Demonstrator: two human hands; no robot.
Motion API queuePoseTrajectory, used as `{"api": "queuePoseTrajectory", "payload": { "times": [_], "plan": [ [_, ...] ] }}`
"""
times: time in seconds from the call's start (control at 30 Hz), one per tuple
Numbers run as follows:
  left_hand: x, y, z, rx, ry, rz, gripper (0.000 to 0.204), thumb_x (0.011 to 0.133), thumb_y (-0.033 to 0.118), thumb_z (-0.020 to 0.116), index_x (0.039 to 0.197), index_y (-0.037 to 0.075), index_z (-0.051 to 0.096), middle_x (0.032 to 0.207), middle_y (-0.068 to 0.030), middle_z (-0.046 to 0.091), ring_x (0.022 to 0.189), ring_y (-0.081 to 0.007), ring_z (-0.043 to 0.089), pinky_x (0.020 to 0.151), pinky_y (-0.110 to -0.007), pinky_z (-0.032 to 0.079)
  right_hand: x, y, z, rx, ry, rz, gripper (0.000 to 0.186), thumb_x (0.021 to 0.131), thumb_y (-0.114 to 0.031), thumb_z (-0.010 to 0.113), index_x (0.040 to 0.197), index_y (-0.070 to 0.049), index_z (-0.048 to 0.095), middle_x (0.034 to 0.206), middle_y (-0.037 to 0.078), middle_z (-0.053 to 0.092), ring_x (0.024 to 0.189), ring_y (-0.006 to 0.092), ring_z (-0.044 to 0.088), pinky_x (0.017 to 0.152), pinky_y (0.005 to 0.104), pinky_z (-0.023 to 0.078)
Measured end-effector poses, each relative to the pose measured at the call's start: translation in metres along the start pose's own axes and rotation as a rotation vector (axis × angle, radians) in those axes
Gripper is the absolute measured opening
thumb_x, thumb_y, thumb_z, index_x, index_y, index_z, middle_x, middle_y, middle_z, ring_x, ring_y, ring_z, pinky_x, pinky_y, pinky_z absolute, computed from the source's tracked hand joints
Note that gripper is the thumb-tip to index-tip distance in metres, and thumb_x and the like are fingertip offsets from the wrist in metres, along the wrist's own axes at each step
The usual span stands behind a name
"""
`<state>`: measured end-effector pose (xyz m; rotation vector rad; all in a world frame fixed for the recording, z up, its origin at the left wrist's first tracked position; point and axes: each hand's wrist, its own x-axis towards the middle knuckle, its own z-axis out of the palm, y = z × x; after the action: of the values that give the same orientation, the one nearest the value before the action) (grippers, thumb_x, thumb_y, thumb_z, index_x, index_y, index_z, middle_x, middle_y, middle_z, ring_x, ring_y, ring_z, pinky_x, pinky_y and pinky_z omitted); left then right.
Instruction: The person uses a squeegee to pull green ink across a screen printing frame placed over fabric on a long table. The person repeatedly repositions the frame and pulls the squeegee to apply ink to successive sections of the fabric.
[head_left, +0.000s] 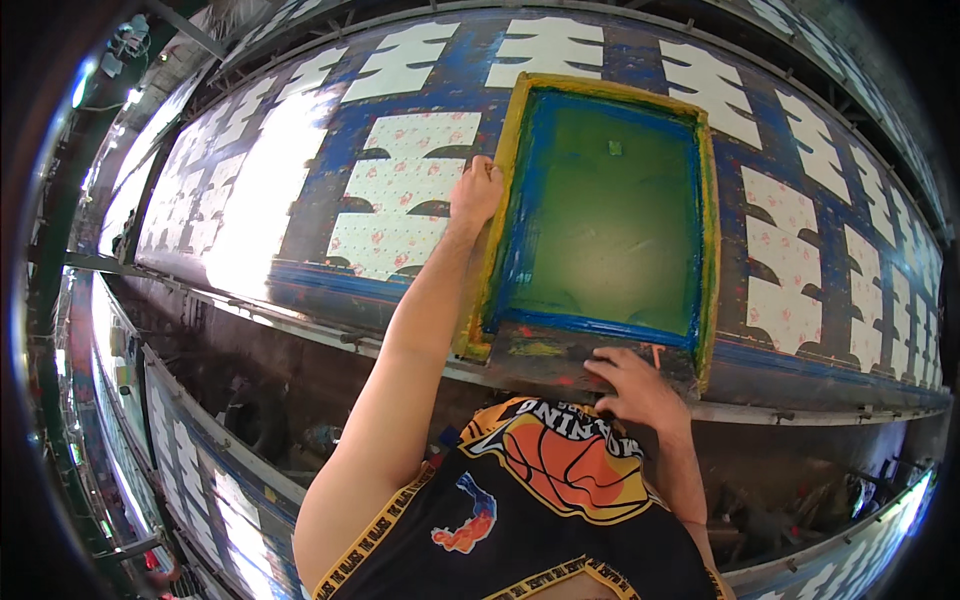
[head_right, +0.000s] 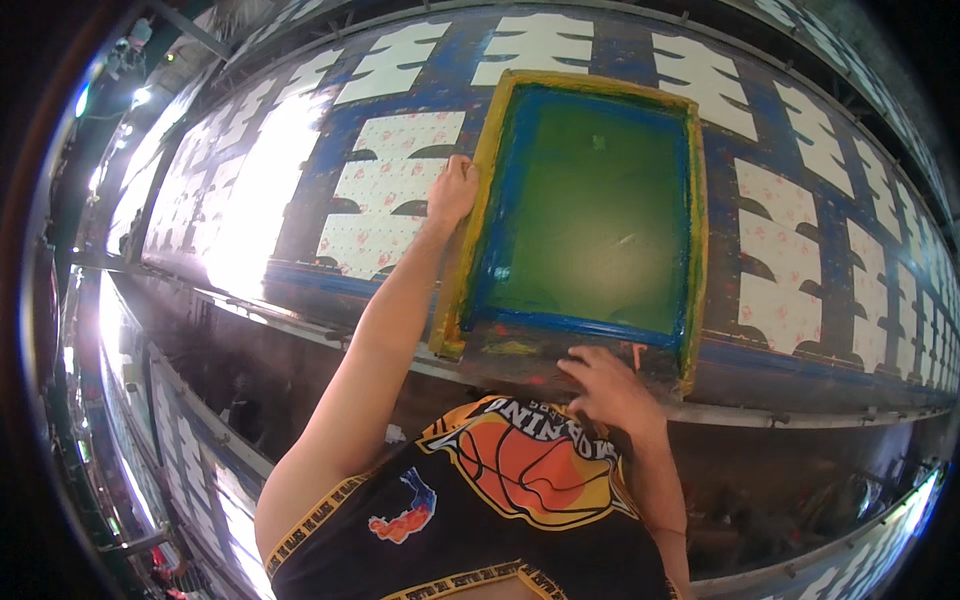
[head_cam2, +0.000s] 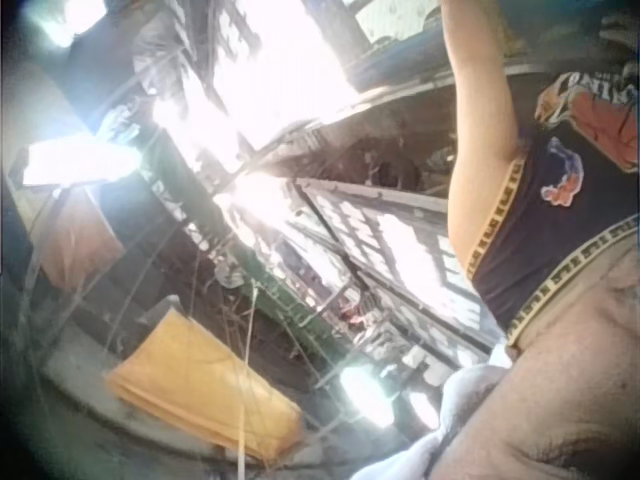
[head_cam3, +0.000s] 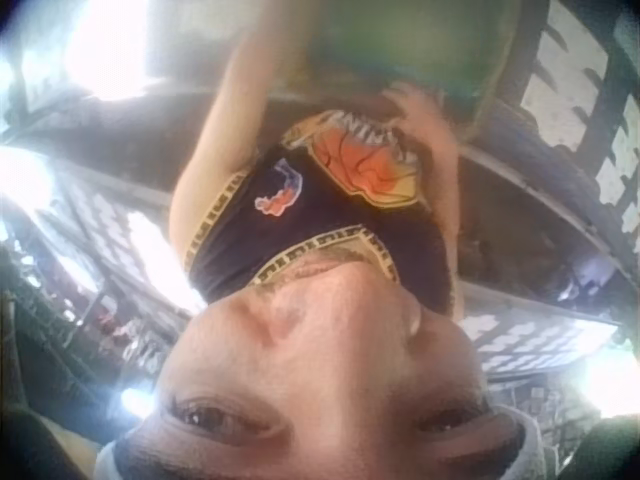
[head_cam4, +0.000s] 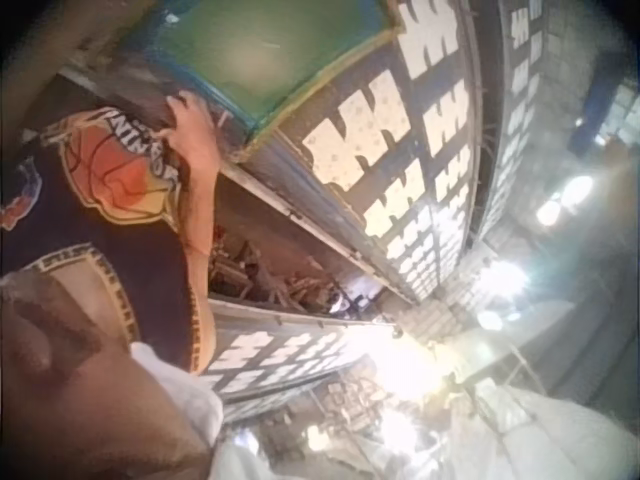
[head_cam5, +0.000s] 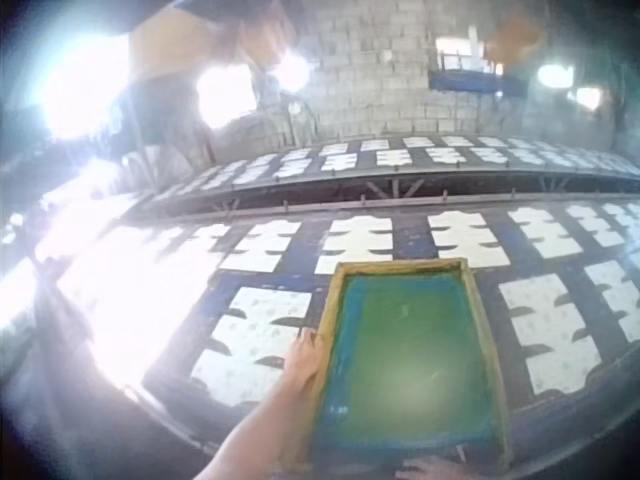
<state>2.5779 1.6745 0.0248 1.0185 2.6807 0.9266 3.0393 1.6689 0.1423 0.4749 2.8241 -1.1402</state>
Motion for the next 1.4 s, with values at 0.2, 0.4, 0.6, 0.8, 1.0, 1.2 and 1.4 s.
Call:
{"api": "queuePoseTrajectory", "payload": {
  "times": [0.2,0.4,0.6,0.8,1.0,1.2,1.4],
  "plan": [
    [0.010,-0.002,0.003,-0.039,0.073,0.099,0.040,0.108,0.039,0.049,0.134,0.012,0.065,0.121,-0.0292,0.075,0.112,-0.0525,0.071,0.098,-0.062,0.056,0.024,-0.006,0.008,-0.108,-0.011,-0.060,0.057,0.077,0.006,0.065,0.132,-0.002,0.074,0.140,0.021,0.071,0.132,0.0399,0.066,0.114,0.0476,0.054],
    [0.013,-0.005,0.004,-0.013,-0.004,0.066,0.044,0.108,0.040,0.048,0.136,0.011,0.067,0.124,-0.0283,0.074,0.116,-0.0502,0.071,0.100,-0.060,0.057,0.043,-0.006,-0.007,-0.183,0.114,0.005,0.046,0.081,0.006,0.066,0.125,-0.002,0.074,0.125,0.019,0.076,0.116,0.0385,0.072,0.100,0.0486,0.059],
    [0.013,-0.002,-0.003,-0.001,0.004,0.000,0.045,0.108,0.040,0.046,0.134,0.010,0.066,0.127,-0.0309,0.072,0.118,-0.0520,0.069,0.105,-0.060,0.055,0.058,-0.009,0.005,-0.360,0.147,0.185,0.040,0.083,0.007,0.069,0.120,-0.006,0.077,0.112,0.014,0.077,0.108,0.0385,0.074,0.090,0.0488,0.060],
    [0.009,0.001,-0.001,-0.006,0.010,0.057,0.045,0.108,0.039,0.047,0.133,0.006,0.065,0.123,-0.0325,0.073,0.113,-0.0523,0.072,0.102,-0.060,0.058,0.050,-0.006,0.018,-0.407,0.183,0.217,0.049,0.076,0.011,0.068,0.120,-0.008,0.081,0.121,0.015,0.080,0.107,0.0346,0.077,0.089,0.0467,0.063],
    [0.014,-0.003,-0.003,-0.030,-0.051,0.035,0.048,0.108,0.040,0.047,0.138,0.006,0.064,0.127,-0.0318,0.073,0.118,-0.0514,0.071,0.104,-0.059,0.056,0.037,-0.027,0.002,-0.452,0.242,0.161,0.051,0.075,0.009,0.069,0.123,-0.007,0.080,0.123,0.014,0.081,0.113,0.0329,0.077,0.097,0.0468,0.061],
    [0.014,-0.003,-0.005,-0.059,-0.079,0.040,0.047,0.109,0.040,0.047,0.139,0.007,0.065,0.128,-0.0295,0.073,0.118,-0.0501,0.072,0.104,-0.059,0.056,0.047,-0.026,0.000,-0.440,0.231,0.177,0.053,0.075,0.008,0.070,0.124,-0.008,0.079,0.122,0.014,0.081,0.117,0.0318,0.076,0.104,0.0459,0.058],
    [0.016,-0.004,-0.005,-0.072,-0.100,0.011,0.045,0.108,0.038,0.050,0.137,0.008,0.066,0.126,-0.0284,0.074,0.117,-0.0487,0.072,0.104,-0.058,0.056,0.063,-0.003,0.029,-0.497,0.294,0.143,0.053,0.073,0.008,0.072,0.124,-0.007,0.078,0.124,0.013,0.080,0.116,0.0304,0.077,0.098,0.0422,0.062]
  ]
}}
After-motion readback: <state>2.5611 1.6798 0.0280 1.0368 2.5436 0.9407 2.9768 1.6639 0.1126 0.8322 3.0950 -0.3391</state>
